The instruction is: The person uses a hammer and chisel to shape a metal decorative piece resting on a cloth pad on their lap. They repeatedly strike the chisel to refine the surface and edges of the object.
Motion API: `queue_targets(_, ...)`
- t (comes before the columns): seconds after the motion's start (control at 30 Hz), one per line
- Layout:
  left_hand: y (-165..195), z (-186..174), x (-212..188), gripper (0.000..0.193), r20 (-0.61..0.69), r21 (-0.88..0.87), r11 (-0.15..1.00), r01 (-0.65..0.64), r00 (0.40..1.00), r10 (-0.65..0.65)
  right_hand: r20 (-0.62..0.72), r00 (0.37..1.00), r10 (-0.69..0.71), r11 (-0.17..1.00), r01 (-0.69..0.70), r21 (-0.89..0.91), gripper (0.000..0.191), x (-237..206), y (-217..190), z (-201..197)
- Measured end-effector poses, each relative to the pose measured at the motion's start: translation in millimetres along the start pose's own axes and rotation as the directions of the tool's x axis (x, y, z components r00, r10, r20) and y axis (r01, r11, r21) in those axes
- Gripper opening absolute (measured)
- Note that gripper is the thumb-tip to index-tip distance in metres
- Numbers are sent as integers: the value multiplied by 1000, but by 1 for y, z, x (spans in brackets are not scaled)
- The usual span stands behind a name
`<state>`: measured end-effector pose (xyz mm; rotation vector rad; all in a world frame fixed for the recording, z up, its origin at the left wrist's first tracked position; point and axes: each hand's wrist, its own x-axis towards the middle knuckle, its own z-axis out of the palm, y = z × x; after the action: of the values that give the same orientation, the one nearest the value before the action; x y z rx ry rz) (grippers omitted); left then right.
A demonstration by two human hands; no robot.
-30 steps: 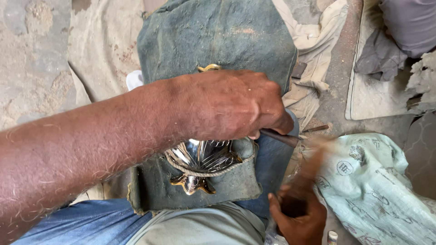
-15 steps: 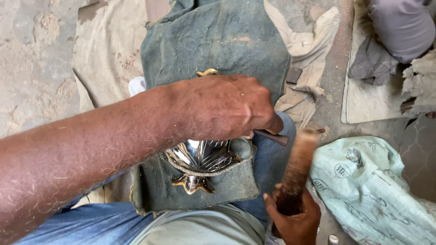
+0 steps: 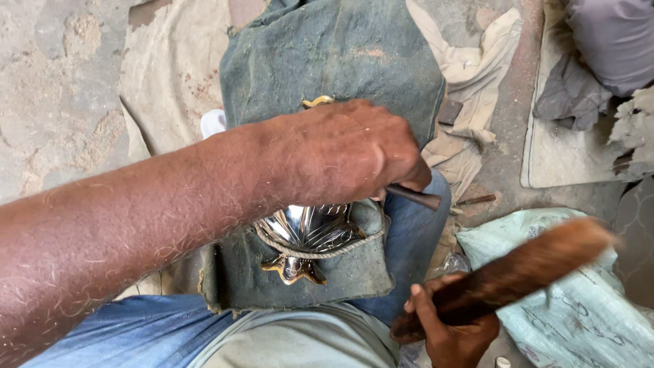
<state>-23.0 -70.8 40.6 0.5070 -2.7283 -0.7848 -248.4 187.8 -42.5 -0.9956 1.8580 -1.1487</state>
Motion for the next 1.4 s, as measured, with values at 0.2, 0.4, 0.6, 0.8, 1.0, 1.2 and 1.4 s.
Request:
queue_targets(0.2, 1, 1, 13, 26, 151, -97, 973, 211, 969, -196, 79, 994, 81, 991, -71, -118, 31, 4, 0, 5)
queue_targets(0.4, 1, 2, 11, 28, 114, -121, 973, 198, 976, -185, 166, 974, 155, 979, -129, -156, 29, 10, 0, 2)
queue_targets(0.6, -1, 1, 8, 20, 189, -43, 967, 251, 952, -239, 282, 951, 124, 992, -118, -38, 17, 16, 5, -5)
queue_targets(0.8, 7, -6, -24, 16, -532, -172, 982, -80, 847, -24, 189, 967, 173, 983, -181, 28, 32, 26, 7, -8)
queue_targets(1.0, 36, 40, -63, 31, -521, -463, 805, 370, 621, -585, 219, 974, -52, 998, 57, -18, 54, 65, -43, -28)
queue_targets(1.2, 42, 69, -61, 37, -596, -528, 724, 444, 414, -688, 399, 896, -195, 887, 335, -318, 54, 103, -157, -16)
queue_targets(1.4, 46, 69, -59, 36, -640, -467, 766, 442, 429, -637, 654, 586, -477, 259, 805, -533, 50, 126, -204, -23)
